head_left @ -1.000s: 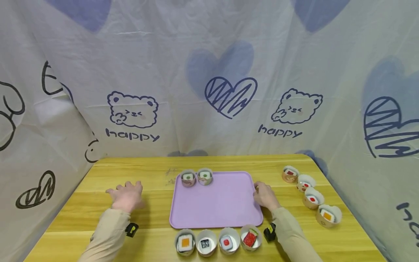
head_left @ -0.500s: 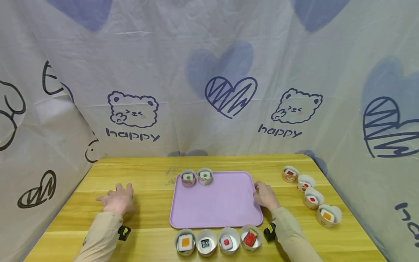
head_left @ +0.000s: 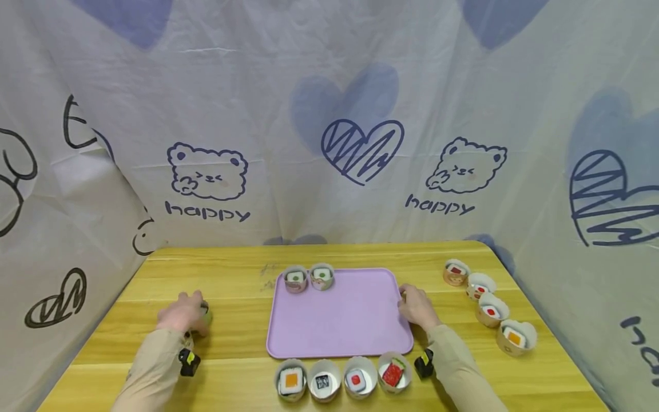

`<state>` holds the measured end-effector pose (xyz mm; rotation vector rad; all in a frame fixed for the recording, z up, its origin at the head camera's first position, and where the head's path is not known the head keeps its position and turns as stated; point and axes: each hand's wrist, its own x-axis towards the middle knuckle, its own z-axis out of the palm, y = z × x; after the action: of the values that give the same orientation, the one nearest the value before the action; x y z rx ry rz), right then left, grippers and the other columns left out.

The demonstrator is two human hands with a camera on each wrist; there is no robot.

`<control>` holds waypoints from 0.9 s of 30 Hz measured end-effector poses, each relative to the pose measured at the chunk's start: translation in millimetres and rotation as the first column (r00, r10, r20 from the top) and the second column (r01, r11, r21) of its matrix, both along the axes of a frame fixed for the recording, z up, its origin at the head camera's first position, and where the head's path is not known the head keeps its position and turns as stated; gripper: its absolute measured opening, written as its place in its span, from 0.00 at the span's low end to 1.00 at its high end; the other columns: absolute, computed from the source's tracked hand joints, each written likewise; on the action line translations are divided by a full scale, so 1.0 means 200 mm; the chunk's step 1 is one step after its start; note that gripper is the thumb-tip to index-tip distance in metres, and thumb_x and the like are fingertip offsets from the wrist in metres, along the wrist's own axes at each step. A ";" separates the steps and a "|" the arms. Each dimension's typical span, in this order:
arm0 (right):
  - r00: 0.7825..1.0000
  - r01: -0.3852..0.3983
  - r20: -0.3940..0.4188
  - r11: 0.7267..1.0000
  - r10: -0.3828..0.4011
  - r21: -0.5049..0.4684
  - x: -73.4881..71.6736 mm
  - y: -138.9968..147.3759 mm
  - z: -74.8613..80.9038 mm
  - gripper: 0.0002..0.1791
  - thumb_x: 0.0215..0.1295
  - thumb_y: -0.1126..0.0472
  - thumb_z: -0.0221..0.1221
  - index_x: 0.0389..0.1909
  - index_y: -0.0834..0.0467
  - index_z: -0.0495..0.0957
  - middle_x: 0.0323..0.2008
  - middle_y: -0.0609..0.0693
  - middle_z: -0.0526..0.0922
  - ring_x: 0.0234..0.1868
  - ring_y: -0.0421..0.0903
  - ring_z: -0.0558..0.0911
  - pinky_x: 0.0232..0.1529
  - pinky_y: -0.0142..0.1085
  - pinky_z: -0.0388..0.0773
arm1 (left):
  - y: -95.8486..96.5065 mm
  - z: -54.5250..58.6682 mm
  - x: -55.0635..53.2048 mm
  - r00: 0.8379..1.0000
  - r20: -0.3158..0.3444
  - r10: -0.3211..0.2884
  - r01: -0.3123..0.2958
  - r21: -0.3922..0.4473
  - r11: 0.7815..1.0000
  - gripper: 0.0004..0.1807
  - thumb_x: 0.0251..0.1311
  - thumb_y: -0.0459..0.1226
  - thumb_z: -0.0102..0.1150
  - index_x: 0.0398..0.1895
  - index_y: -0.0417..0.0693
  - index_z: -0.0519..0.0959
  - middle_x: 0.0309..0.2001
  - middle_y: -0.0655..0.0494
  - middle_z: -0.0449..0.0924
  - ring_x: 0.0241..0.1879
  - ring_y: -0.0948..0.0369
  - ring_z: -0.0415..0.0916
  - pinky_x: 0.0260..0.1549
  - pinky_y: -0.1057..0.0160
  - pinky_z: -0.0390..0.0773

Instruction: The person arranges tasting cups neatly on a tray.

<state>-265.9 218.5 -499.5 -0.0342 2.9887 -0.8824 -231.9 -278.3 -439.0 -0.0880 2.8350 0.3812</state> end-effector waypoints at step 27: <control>1.000 0.002 -0.002 1.000 -0.002 0.018 -0.01 0.00 -0.01 0.18 0.63 0.69 0.53 0.53 0.71 0.76 0.33 0.58 0.83 0.32 0.50 0.77 0.39 0.46 0.78 | -0.12 -0.10 -0.04 0.974 -0.178 0.139 -0.076 0.320 0.944 0.40 0.43 0.36 0.75 0.57 0.24 0.67 0.50 0.23 0.74 0.43 0.40 0.76 0.40 0.47 0.79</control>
<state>-266.9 218.4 -500.8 -0.0323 2.9990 -0.8565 -239.8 -302.7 -458.1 -0.1492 2.9281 0.9049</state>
